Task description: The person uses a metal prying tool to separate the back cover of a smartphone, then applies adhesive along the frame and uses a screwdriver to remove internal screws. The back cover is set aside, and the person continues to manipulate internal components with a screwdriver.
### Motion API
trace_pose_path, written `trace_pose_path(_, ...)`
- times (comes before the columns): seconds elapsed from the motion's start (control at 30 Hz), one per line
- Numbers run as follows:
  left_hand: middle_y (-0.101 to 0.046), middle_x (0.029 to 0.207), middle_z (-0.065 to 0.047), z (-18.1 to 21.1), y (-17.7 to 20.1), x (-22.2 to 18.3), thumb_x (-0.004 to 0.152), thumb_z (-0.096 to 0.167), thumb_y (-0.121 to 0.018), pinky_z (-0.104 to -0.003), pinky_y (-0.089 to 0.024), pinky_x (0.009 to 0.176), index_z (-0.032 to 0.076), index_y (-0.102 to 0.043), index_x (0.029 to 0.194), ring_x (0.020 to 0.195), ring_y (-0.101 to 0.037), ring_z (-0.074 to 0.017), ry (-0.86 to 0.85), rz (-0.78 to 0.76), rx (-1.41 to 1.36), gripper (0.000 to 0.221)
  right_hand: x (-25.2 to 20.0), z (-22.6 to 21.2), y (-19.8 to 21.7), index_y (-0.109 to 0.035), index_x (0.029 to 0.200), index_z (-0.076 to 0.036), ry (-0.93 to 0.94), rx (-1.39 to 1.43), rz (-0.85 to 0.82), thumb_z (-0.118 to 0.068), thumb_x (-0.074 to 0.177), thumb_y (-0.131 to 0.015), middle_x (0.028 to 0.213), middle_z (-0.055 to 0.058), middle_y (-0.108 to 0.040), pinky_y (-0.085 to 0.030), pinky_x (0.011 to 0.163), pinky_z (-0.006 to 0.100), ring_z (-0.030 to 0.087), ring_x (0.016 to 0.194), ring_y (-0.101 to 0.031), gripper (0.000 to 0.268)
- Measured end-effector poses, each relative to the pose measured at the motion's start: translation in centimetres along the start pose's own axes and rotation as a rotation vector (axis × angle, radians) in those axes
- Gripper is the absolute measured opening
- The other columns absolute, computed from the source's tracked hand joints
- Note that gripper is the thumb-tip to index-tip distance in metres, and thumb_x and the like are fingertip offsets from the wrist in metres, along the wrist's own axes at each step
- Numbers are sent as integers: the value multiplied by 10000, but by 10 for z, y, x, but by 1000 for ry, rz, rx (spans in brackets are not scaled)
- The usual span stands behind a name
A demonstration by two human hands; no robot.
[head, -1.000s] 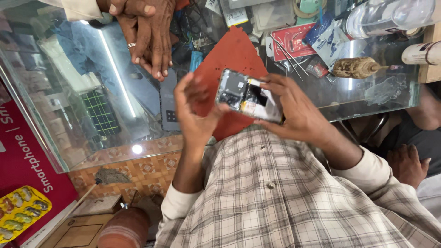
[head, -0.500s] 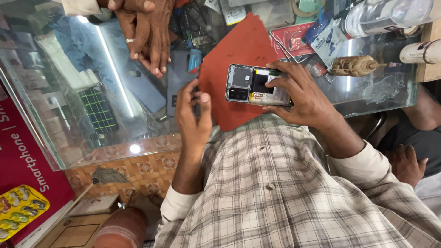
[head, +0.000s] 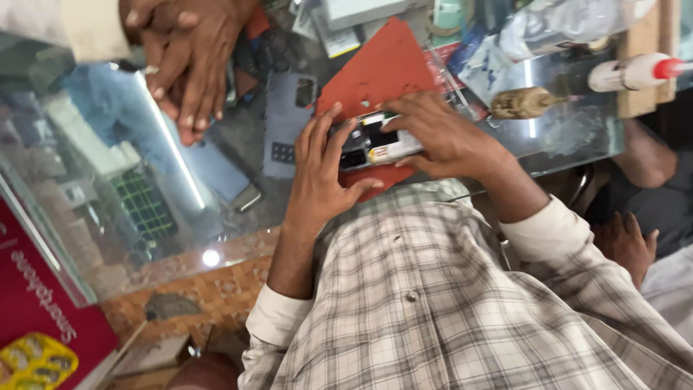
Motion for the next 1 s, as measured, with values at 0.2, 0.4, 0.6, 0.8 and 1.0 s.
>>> trace_pose_path(0.2,-467,1579,-177,-7,-15,6,877,536,-790,-572,-252,1254,74,-561,1407,1481,-423,-376,-48,-70,112,738,11,-8,-1,-618,1273,-54,39,-143,-3,-270,827,-791,1528,224,-478,-373,1136,596,442,1378,-463,525)
trace_pose_path(0.4,-583,1424,-138,-9,-15,5,848,431,-826,-559,-250,1237,55,-597,1306,1417,-477,-340,-48,-49,93,636,-26,-42,78,-693,1117,19,-10,-202,278,-190,879,-805,1329,183,-636,-541,991,478,372,1222,-625,336)
trace_pose_path(0.6,-589,1418,-135,-5,-14,6,847,429,-834,-547,-254,1245,55,-597,1287,1408,-495,-340,-34,-21,109,624,-82,-26,205,-699,1003,73,-100,-723,721,208,911,-629,955,182,-735,-540,655,275,200,772,-703,178)
trace_pose_path(0.8,-584,1421,-145,-7,-17,5,849,413,-838,-556,-256,1232,52,-599,1280,1402,-493,-342,-45,-17,131,611,-98,-31,192,-633,891,49,-257,-531,717,149,987,-648,870,152,-722,-497,613,261,172,708,-683,140)
trace_pose_path(1.0,-591,1417,-141,-8,-17,6,837,377,-853,-555,-263,1228,51,-605,1272,1403,-499,-338,-37,-17,137,597,-110,-21,186,-646,897,54,-208,-599,811,108,897,-661,819,161,-686,-497,604,327,234,690,-661,56)
Point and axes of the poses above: each hand's wrist, its own x-axis towards the middle knuckle, its own y-axis out of the back of the hand, z = x × y, the point moved 6 cm from there along x, towards the middle knuckle
